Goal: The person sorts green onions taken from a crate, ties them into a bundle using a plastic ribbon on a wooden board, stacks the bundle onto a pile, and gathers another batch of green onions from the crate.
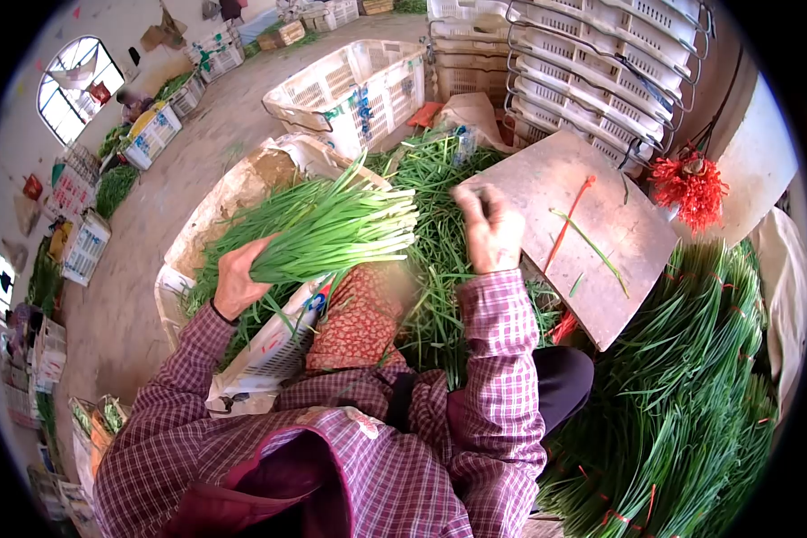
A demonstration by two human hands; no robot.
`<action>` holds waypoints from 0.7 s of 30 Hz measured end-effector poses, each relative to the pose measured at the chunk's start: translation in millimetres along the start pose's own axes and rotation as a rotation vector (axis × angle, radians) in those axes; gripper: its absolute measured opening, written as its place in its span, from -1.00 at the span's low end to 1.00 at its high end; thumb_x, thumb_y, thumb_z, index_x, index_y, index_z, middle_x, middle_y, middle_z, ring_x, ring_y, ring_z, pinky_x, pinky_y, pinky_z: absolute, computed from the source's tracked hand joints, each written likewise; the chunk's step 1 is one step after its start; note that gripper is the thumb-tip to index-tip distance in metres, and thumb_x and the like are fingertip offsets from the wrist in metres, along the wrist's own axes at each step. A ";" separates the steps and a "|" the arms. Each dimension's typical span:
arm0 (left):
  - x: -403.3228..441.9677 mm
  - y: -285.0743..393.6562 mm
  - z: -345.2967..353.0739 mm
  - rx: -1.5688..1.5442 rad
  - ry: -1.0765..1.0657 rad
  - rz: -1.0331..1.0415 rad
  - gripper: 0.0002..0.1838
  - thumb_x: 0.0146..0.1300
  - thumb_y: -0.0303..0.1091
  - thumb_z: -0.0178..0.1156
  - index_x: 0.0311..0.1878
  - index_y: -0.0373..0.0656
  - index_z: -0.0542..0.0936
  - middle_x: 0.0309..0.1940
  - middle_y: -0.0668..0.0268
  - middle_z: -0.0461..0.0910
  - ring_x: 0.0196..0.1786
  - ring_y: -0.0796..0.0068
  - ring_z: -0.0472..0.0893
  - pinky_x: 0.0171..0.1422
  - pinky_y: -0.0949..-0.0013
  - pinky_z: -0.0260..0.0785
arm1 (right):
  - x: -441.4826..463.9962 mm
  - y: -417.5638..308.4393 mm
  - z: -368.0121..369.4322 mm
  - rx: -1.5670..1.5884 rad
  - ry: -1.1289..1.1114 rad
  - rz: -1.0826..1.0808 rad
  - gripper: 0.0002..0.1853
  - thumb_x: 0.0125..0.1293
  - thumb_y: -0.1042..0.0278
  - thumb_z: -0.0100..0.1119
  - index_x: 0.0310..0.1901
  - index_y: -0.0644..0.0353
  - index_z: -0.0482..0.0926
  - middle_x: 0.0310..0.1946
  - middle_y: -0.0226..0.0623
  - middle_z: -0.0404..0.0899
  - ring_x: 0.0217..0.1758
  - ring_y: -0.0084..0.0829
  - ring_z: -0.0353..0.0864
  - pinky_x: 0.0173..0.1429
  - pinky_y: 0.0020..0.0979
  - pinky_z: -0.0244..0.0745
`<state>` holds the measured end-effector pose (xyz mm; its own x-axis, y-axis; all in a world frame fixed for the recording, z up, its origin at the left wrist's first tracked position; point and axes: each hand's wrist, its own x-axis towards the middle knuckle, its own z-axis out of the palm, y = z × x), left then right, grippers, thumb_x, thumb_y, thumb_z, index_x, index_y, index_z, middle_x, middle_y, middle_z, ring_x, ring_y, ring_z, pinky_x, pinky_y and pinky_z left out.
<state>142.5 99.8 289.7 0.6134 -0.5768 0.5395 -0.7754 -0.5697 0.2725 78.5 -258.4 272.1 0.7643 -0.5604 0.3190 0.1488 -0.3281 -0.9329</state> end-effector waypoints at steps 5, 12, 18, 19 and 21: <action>-10.5 -16.5 -0.8 0.068 0.022 -0.058 -0.45 -0.05 -0.37 0.36 0.11 -0.19 0.56 -0.13 0.12 0.67 -0.15 0.20 0.69 -0.09 0.33 0.51 | 6.1 17.2 -63.2 -0.321 0.229 -0.218 -0.84 0.27 0.27 0.23 -0.20 0.11 0.67 -0.29 -0.27 0.65 -0.23 -0.41 0.60 -0.16 -0.40 0.51; -0.9 -0.1 3.2 0.026 0.027 -0.034 -0.44 -0.05 -0.42 0.34 0.13 -0.08 0.57 -0.15 0.18 0.67 -0.17 0.24 0.69 -0.11 0.34 0.52 | -29.4 -50.9 6.0 -0.476 -0.042 -0.517 -0.72 0.19 0.08 0.28 -0.15 0.04 0.67 -0.29 -0.29 0.52 -0.15 -0.24 0.49 -0.05 -0.19 0.36; 1.3 2.7 2.2 0.112 0.031 0.020 -0.29 -0.21 -0.48 0.36 0.18 0.04 0.56 -0.40 0.27 0.58 -0.37 0.25 0.62 -0.29 0.28 0.45 | -20.2 -25.3 40.6 -0.359 -0.203 -0.332 -0.48 0.05 0.01 0.34 -0.11 0.31 0.60 -0.18 -0.05 0.53 -0.01 -0.04 0.50 0.06 -0.14 0.40; 1.7 2.9 1.3 0.111 0.031 0.020 -0.29 -0.21 -0.48 0.36 0.18 0.04 0.56 -0.40 0.27 0.58 -0.37 0.25 0.62 -0.29 0.28 0.45 | -20.9 -20.4 39.9 -0.233 -0.236 -0.278 -0.56 0.05 0.11 0.34 -0.13 0.29 0.60 -0.20 -0.07 0.55 -0.04 -0.08 0.53 0.05 -0.18 0.42; 2.6 3.3 -1.9 0.225 0.024 0.059 -0.20 -0.33 -0.54 0.34 0.19 0.07 0.55 -0.51 0.29 0.41 -0.46 0.24 0.51 -0.34 0.23 0.38 | -25.1 -18.0 39.4 -0.108 -0.269 -0.225 -0.62 0.05 0.22 0.35 -0.14 0.27 0.61 -0.22 -0.09 0.58 -0.06 -0.12 0.57 0.04 -0.22 0.44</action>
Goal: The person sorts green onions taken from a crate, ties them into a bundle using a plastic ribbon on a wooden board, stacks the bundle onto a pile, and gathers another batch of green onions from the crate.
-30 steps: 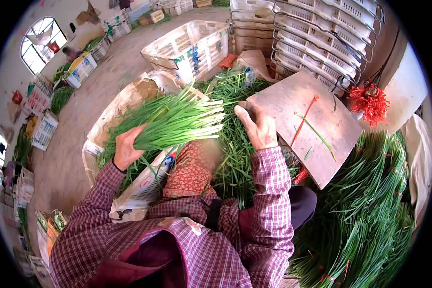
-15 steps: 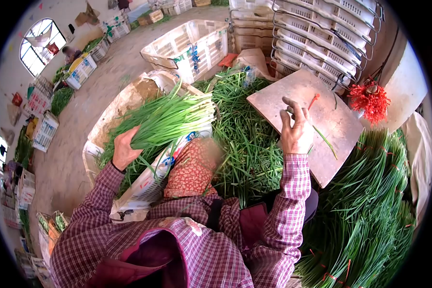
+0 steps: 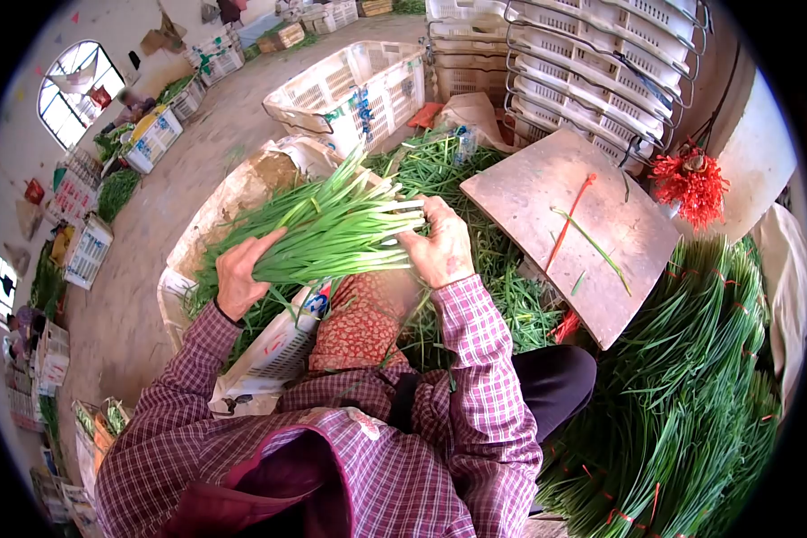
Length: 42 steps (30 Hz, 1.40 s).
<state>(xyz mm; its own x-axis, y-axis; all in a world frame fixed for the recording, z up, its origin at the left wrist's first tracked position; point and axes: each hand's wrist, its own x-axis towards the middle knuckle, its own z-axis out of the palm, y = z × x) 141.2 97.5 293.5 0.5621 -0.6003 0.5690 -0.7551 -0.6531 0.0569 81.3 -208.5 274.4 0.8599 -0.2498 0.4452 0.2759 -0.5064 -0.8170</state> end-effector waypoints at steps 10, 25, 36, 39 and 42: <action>2.3 -10.7 -6.3 0.148 0.025 0.117 -0.05 -0.46 -0.63 0.32 0.24 0.16 0.53 -0.46 0.30 0.35 -0.40 0.27 0.46 -0.33 0.23 0.34 | -19.2 25.1 11.2 0.631 -0.102 0.164 -0.84 0.17 0.66 0.12 -0.23 0.22 0.57 -0.32 -0.58 0.55 -0.22 -0.72 0.45 -0.04 -0.59 0.40; 5.8 -17.2 -10.5 0.218 0.052 0.262 -0.03 -0.49 -0.56 0.32 0.25 0.18 0.52 -0.46 0.33 0.32 -0.42 0.34 0.43 -0.35 0.29 0.29 | -42.0 29.1 11.2 1.118 0.297 0.381 -0.96 0.37 0.41 0.13 -0.20 0.14 0.50 -0.33 -0.46 0.55 -0.26 -0.55 0.57 -0.08 -0.43 0.55; 8.4 -18.6 -11.4 0.225 0.038 0.305 -0.10 -0.38 -0.58 0.29 0.24 0.25 0.54 -0.48 0.36 0.31 -0.42 0.36 0.41 -0.35 0.32 0.29 | -31.9 49.6 -93.2 1.097 0.531 0.110 -0.91 0.43 0.38 0.03 -0.10 0.15 0.46 -0.23 -0.35 0.57 -0.13 -0.40 0.63 0.12 -0.13 0.56; 8.5 -20.5 -9.5 0.243 -0.031 0.281 -0.09 -0.36 -0.55 0.30 0.26 0.28 0.51 -0.48 0.37 0.29 -0.42 0.36 0.41 -0.34 0.32 0.29 | -36.6 42.6 -118.2 1.076 0.545 -0.005 -0.90 0.43 0.42 0.00 -0.07 0.15 0.44 -0.23 -0.33 0.57 -0.15 -0.37 0.63 0.13 -0.10 0.56; 9.1 -21.2 -5.7 0.323 -0.030 0.331 -0.12 -0.29 -0.54 0.27 0.28 0.30 0.49 -0.50 0.38 0.26 -0.44 0.39 0.39 -0.36 0.32 0.28 | -36.9 27.6 -121.1 0.741 0.400 0.084 -0.85 0.40 0.45 0.05 -0.04 0.20 0.50 -0.26 -0.32 0.59 -0.18 -0.42 0.64 0.04 -0.26 0.59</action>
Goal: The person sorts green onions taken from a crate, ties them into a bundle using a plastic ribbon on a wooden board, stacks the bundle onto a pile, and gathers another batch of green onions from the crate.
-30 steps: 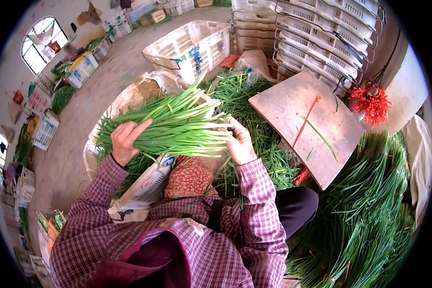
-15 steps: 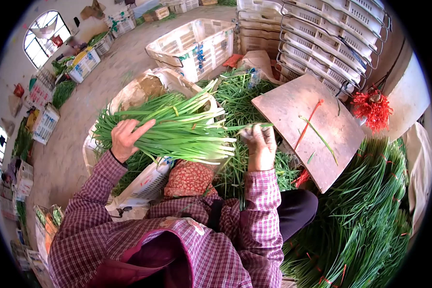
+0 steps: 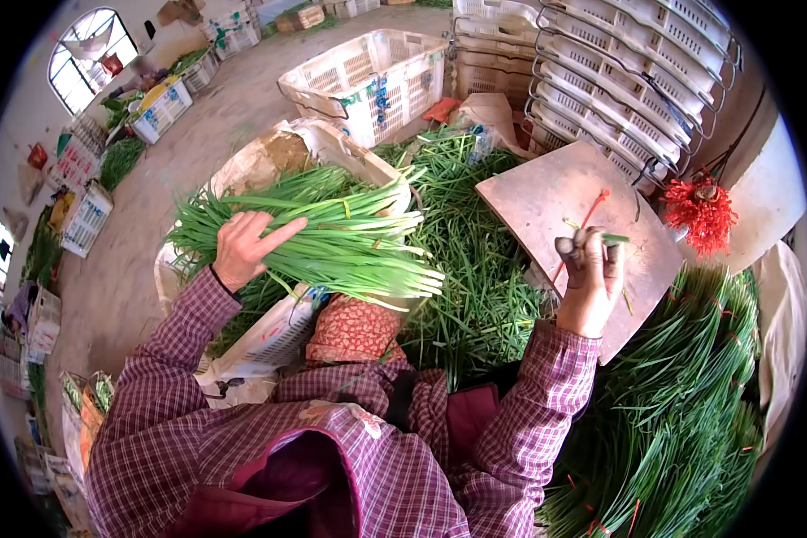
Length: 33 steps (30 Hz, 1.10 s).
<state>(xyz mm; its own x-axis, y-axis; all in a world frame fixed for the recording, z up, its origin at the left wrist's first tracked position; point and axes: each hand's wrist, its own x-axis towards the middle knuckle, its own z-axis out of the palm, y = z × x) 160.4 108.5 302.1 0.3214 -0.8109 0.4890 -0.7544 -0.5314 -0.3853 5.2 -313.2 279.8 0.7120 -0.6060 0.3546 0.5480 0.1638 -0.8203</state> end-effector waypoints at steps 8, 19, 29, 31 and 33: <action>17.1 11.7 1.4 0.005 0.017 0.115 -0.31 -0.03 -0.50 0.14 0.24 0.33 0.52 -0.54 0.41 0.22 -0.48 0.46 0.36 -0.39 0.40 0.24 | -24.8 47.0 97.8 -1.046 -0.387 -0.226 -0.74 0.25 0.06 0.24 -0.31 0.08 0.69 -0.43 -0.29 0.66 -0.47 -0.40 0.64 -0.38 -0.38 0.57; 27.9 20.6 6.4 0.017 0.029 0.202 -0.36 0.00 -0.42 0.12 0.22 0.33 0.54 -0.54 0.41 0.27 -0.48 0.46 0.36 -0.41 0.38 0.23 | -27.2 79.0 146.0 -0.299 -0.513 0.283 -0.79 0.27 0.28 0.28 -0.26 0.29 0.66 -0.48 -0.42 0.62 -0.39 -0.69 0.47 -0.21 -0.54 0.42; 42.1 40.9 9.8 0.014 0.026 0.246 -0.34 0.02 -0.40 0.08 0.25 0.43 0.50 -0.52 0.45 0.24 -0.47 0.53 0.35 -0.41 0.47 0.27 | -19.6 63.2 142.6 -0.371 -0.523 0.143 -0.80 0.34 0.26 0.20 -0.23 0.25 0.60 -0.38 -0.39 0.58 -0.39 -0.58 0.54 -0.32 -0.56 0.42; 38.7 40.3 11.8 0.011 -0.021 0.242 -0.31 0.02 -0.42 0.08 0.28 0.45 0.47 -0.52 0.44 0.24 -0.46 0.52 0.36 -0.40 0.46 0.29 | -20.7 63.7 143.7 -0.159 -0.537 0.423 -0.78 0.37 0.24 0.16 -0.21 0.24 0.58 -0.35 -0.41 0.58 -0.37 -0.59 0.57 -0.32 -0.60 0.44; 35.2 37.6 14.5 0.013 -0.021 0.219 -0.29 0.03 -0.44 0.08 0.30 0.44 0.45 -0.51 0.42 0.27 -0.45 0.51 0.38 -0.40 0.45 0.30 | -23.0 64.6 145.7 0.202 -0.416 0.575 -0.79 0.44 0.22 0.06 -0.18 0.21 0.52 -0.31 -0.42 0.56 -0.35 -0.61 0.61 -0.33 -0.64 0.53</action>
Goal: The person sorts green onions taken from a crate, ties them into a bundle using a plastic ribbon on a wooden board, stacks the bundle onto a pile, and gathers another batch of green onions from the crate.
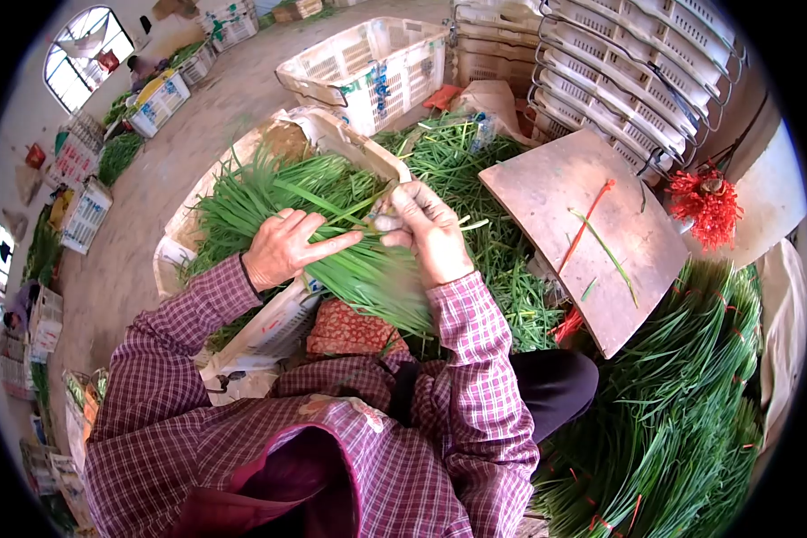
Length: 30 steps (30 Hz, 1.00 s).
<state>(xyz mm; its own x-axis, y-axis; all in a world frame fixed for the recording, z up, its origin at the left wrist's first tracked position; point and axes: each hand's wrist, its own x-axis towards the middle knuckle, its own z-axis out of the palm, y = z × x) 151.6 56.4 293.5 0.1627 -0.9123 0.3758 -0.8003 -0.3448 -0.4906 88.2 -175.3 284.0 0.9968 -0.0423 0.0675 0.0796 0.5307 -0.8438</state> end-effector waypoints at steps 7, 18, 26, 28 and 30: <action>-38.1 -14.4 20.3 -0.007 -0.115 -0.050 -0.21 -0.08 -0.56 0.14 0.30 0.34 0.46 -0.47 0.37 0.30 -0.41 0.41 0.41 -0.33 0.34 0.33 | -23.1 -83.3 -46.6 0.096 0.017 -0.509 -0.83 0.43 0.31 0.04 -0.14 0.24 0.50 -0.37 -0.38 0.52 -0.48 -0.60 0.53 -0.38 -0.60 0.59; -39.4 -19.2 10.2 -0.042 -0.024 -0.095 -0.20 -0.20 -0.54 0.23 0.25 0.29 0.52 -0.42 0.35 0.41 -0.41 0.39 0.45 -0.35 0.34 0.33 | -57.3 -2.3 -68.0 -1.339 0.232 -0.428 -0.86 0.24 0.21 0.26 -0.33 0.07 0.68 -0.40 -0.36 0.69 -0.48 -0.47 0.67 -0.41 -0.44 0.58; -32.3 -16.7 0.2 -0.031 -0.008 -0.092 -0.28 -0.14 -0.47 0.24 0.22 0.29 0.55 -0.39 0.33 0.46 -0.41 0.39 0.47 -0.35 0.34 0.34 | -46.4 36.2 -36.0 -1.570 0.283 -0.380 -0.84 0.16 0.24 0.25 -0.25 0.05 0.63 -0.37 -0.24 0.57 -0.24 -0.22 0.58 -0.18 -0.28 0.53; -30.7 -15.2 -2.0 -0.028 0.009 -0.093 -0.31 -0.11 -0.42 0.25 0.22 0.29 0.55 -0.39 0.33 0.46 -0.40 0.39 0.47 -0.34 0.34 0.33 | -45.6 38.2 -35.5 -1.538 0.289 -0.341 -0.81 0.17 0.23 0.24 -0.20 0.05 0.63 -0.34 -0.23 0.58 -0.21 -0.18 0.57 -0.14 -0.26 0.52; -30.1 -14.5 -3.0 -0.030 0.007 -0.084 -0.32 -0.10 -0.39 0.25 0.22 0.29 0.55 -0.40 0.34 0.46 -0.40 0.40 0.47 -0.34 0.34 0.33 | -43.4 41.9 -34.2 -1.377 0.253 -0.391 -0.82 0.23 0.33 0.18 -0.16 0.12 0.65 -0.34 -0.17 0.59 -0.21 -0.15 0.59 -0.14 -0.28 0.50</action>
<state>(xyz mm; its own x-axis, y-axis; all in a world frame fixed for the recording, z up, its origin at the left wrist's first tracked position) 156.6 89.5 291.7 0.2262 -0.8788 0.4201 -0.8010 -0.4132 -0.4331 48.3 -180.1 227.5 0.8734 -0.2133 0.4377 0.1330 -0.7602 -0.6359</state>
